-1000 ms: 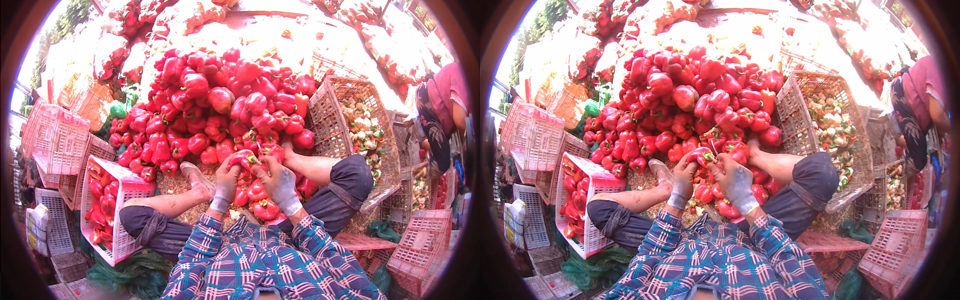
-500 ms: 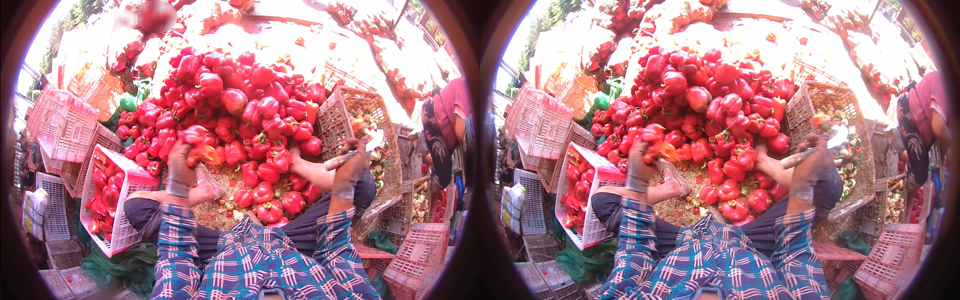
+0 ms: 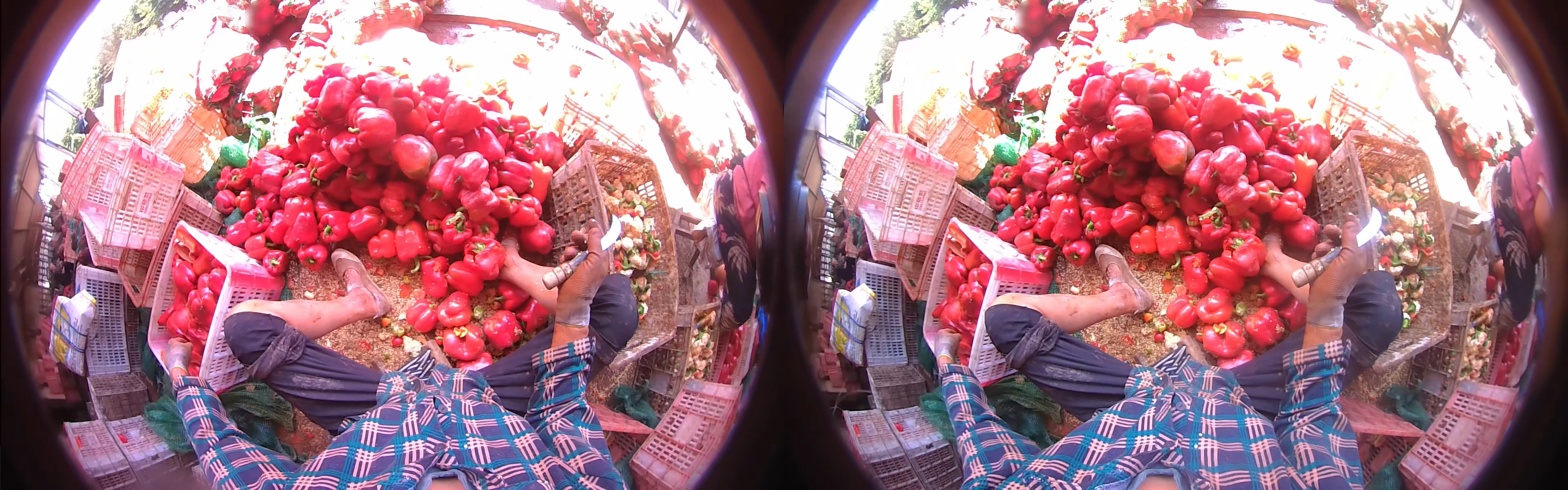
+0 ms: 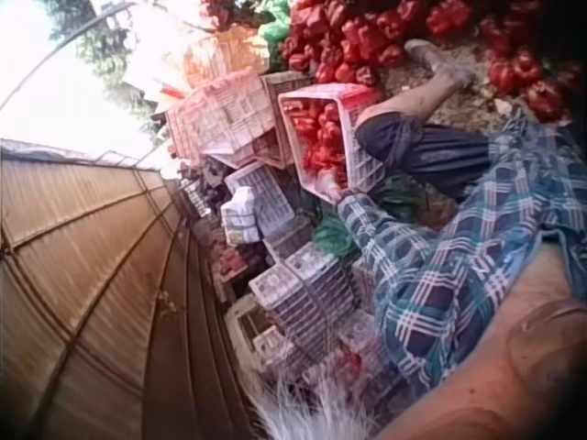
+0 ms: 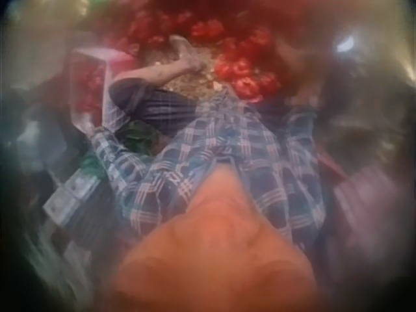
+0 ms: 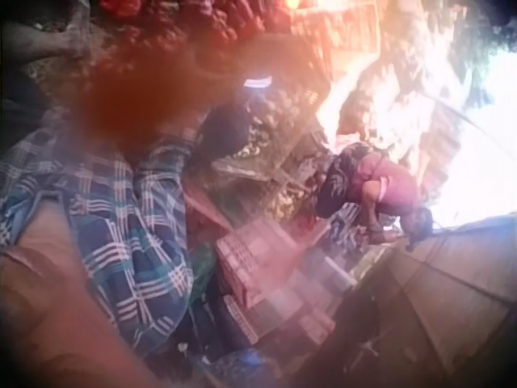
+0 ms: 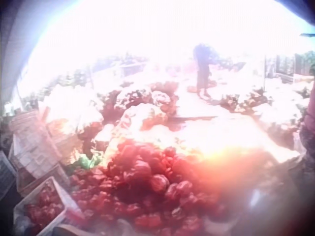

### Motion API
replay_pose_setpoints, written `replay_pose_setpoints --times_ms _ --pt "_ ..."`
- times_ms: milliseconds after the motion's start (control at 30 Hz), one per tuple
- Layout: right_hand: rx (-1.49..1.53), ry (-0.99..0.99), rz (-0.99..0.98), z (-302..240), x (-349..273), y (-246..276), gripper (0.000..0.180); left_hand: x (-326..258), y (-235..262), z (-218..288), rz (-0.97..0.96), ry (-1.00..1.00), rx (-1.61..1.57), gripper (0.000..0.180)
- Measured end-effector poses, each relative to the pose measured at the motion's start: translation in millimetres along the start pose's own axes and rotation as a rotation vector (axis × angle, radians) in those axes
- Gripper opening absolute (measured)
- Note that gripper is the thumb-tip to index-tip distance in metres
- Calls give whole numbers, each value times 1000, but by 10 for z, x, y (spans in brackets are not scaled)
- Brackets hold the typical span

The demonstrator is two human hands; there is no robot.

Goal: The person is using a knife to remove the stems and cores from red bell peppers and placing the processed peppers into a white plastic crate.

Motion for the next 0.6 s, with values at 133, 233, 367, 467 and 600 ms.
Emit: replay_pose_setpoints --times_ms 133,233,367,467,600 --pt "-61 -40 -56 241 42 -14 42 -394 725 1387 242 -355 -369 38" --pt "17 -211 -106 519 29 -138 38 -980 1524 2876 203 -586 -589 38" --pt "158 -558 -207 826 -260 -451 27 -1276 1684 4449 266 -951 -238 42" --pt "99 -717 -349 1267 -490 -560 19 -1184 1292 5264 381 -1091 119 36" --pt "-84 -628 -521 1356 -823 -745 35 -719 388 6019 433 -1123 342 31"
Point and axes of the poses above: each hand's wrist, its own x-axis towards the middle knuckle, its own y-axis out of the back of the hand, z = x × y, the point moved 9 cm from there along x, towards the middle knuckle, and after that the axes turned 4 degrees about -y, right-handed, at the moved point
